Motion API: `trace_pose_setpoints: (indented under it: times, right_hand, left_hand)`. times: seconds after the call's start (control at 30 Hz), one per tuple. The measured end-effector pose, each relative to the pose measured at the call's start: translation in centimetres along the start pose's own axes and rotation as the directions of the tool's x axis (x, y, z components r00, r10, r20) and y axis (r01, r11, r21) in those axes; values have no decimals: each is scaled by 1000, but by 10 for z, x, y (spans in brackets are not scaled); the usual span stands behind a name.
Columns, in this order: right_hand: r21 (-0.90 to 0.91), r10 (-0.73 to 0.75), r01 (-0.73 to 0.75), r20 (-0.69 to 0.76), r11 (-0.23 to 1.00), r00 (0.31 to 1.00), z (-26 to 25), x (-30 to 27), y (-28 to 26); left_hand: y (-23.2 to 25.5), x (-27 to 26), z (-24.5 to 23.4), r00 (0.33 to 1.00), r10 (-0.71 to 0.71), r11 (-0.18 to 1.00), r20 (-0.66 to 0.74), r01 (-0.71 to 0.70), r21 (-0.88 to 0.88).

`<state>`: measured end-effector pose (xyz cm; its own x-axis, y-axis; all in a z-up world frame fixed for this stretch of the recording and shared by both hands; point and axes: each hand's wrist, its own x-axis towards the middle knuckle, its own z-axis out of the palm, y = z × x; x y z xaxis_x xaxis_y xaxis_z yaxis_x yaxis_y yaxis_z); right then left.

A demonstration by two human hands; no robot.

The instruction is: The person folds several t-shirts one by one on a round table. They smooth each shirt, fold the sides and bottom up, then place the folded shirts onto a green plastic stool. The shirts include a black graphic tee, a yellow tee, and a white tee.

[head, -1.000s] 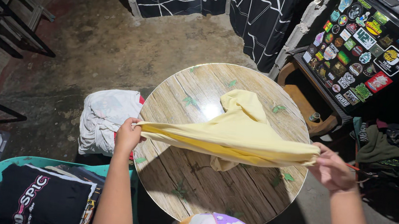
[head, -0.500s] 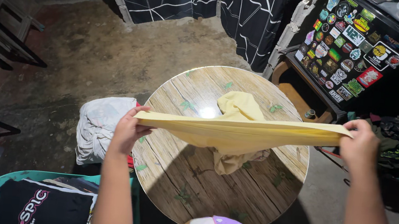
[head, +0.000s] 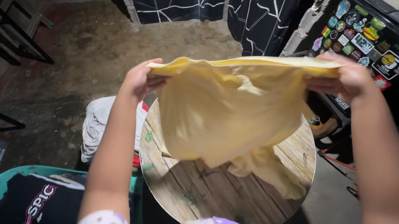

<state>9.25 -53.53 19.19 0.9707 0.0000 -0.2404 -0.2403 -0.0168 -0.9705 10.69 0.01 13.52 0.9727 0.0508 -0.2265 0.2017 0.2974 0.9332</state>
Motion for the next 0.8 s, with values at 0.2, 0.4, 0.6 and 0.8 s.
trace_pose_setpoints:
  times: [0.2, 0.4, 0.6, 0.8]
  right_hand:
    - [55, -299, 344, -379, 938, 876, -14, 67, -22]
    - [184, -437, 592, -513, 785, 739, -51, 83, -29]
    - [268, -532, 652, -403, 710, 745, -66, 43, 44]
    - [-317, -463, 374, -283, 872, 840, -84, -28, 219]
  left_hand:
    - [65, 59, -26, 551, 835, 550, 0, -835, 26]
    - [112, 4, -48, -88, 974, -189, 207, -820, 541]
    - [-3, -97, -68, 379, 903, 148, 200, -714, 685]
    - [-147, -172, -61, 907, 386, 430, -168, -16, 903]
